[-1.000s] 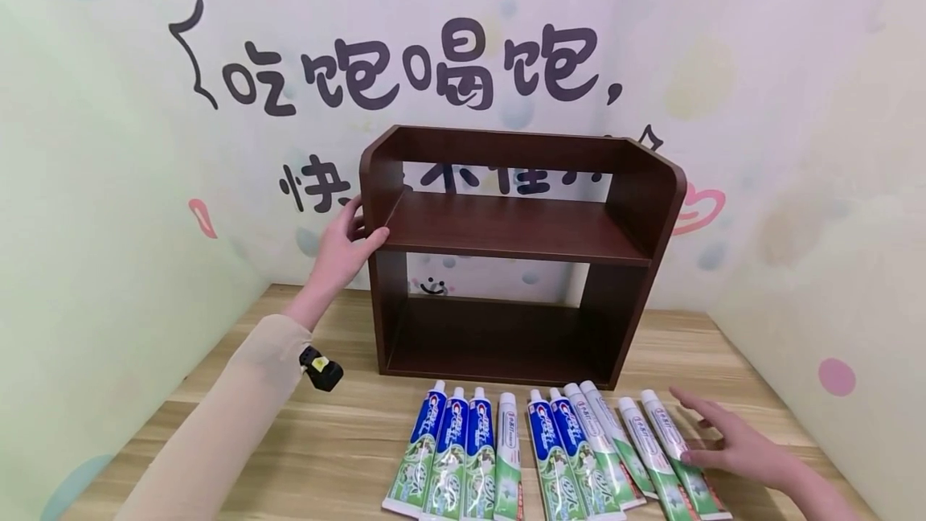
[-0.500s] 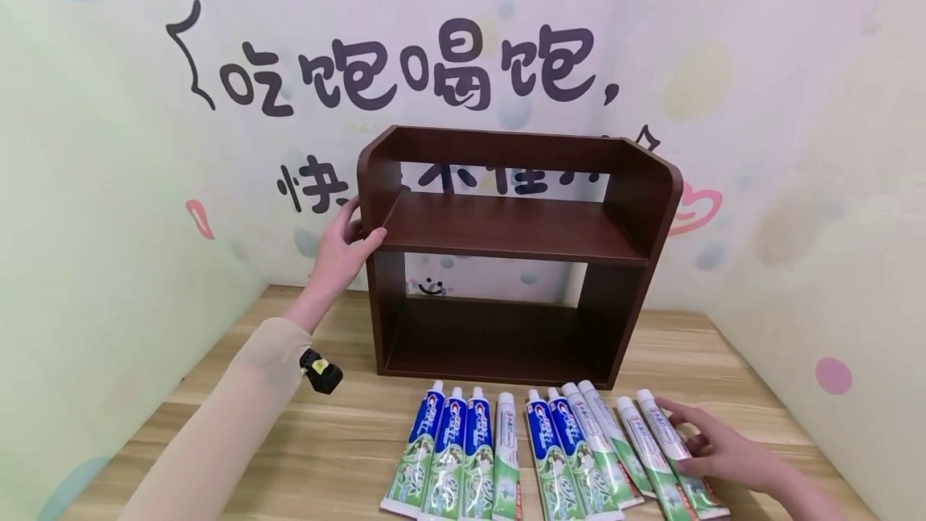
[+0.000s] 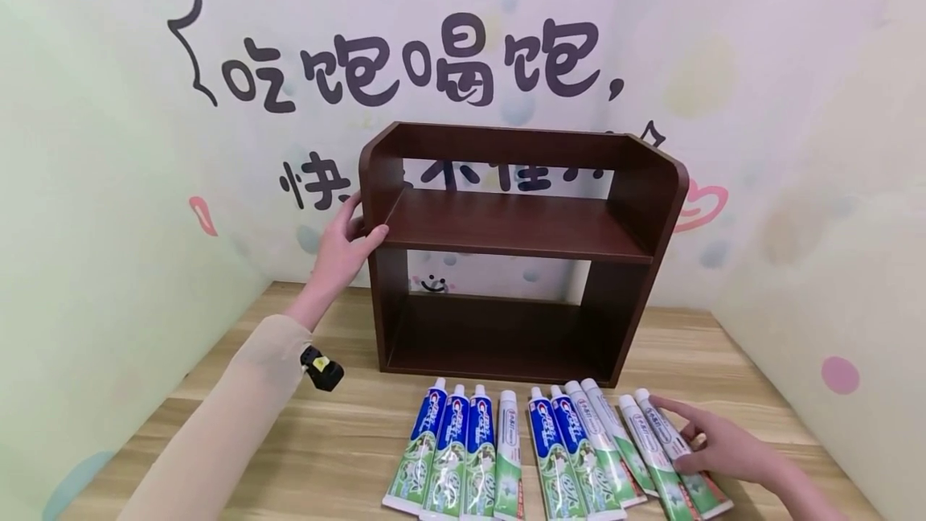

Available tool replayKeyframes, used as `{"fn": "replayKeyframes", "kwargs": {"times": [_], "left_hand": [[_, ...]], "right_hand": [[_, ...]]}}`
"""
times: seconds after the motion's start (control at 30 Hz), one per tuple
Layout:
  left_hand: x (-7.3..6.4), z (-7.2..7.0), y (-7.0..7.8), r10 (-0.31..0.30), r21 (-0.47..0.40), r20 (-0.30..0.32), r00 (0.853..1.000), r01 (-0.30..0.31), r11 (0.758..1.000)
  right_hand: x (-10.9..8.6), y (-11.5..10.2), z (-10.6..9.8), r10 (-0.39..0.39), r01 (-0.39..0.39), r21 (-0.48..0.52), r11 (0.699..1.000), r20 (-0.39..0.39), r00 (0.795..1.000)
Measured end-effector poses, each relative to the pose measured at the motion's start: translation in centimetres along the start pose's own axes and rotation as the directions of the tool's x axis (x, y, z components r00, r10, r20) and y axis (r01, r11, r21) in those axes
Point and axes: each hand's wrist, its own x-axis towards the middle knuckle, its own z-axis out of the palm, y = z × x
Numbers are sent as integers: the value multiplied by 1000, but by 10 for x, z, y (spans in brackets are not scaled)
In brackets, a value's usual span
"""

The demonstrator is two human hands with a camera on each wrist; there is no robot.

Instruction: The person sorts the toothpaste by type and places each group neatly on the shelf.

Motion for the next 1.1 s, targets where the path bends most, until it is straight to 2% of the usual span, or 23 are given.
{"fn": "replayKeyframes", "kwargs": {"times": [0.13, 0.23, 0.33, 0.43, 0.5, 0.57, 0.7, 0.9, 1.1], "left_hand": [[-1, -3, 2, 24, 15, 3, 1000, -24, 1000], [4, -7, -5, 100, 58, -17, 995, -99, 993], [11, -10, -8, 198, 85, -67, 978, -192, 978], [21, -14, 0, 278, 97, -118, 953, -268, 959], [26, -17, 9, 312, 134, -125, 942, -296, 946], [30, -20, 15, 332, 178, -107, 937, -310, 934], [34, -25, 16, 318, 233, -42, 947, -301, 925], [42, -27, 12, 264, 191, 52, 963, -269, 944], [46, -27, 13, 245, 144, 79, 966, -254, 957]], "right_hand": [[2, -2, -5, 13, -13, 1, 1000, 32, 999], [4, -5, -7, 17, -19, 25, 999, 68, 998], [4, -7, -7, 0, -4, 46, 999, 90, 996], [2, -6, -7, -6, 1, 55, 999, 91, 996], [2, -6, -7, -5, 0, 54, 999, 86, 996], [1, -6, -8, -2, -3, 60, 998, 87, 996], [2, -5, -7, -6, -3, 87, 996, 103, 995], [2, -5, -6, 9, -20, 97, 995, 108, 994], [-1, -6, -10, 2, -10, 95, 995, 89, 996]]}}
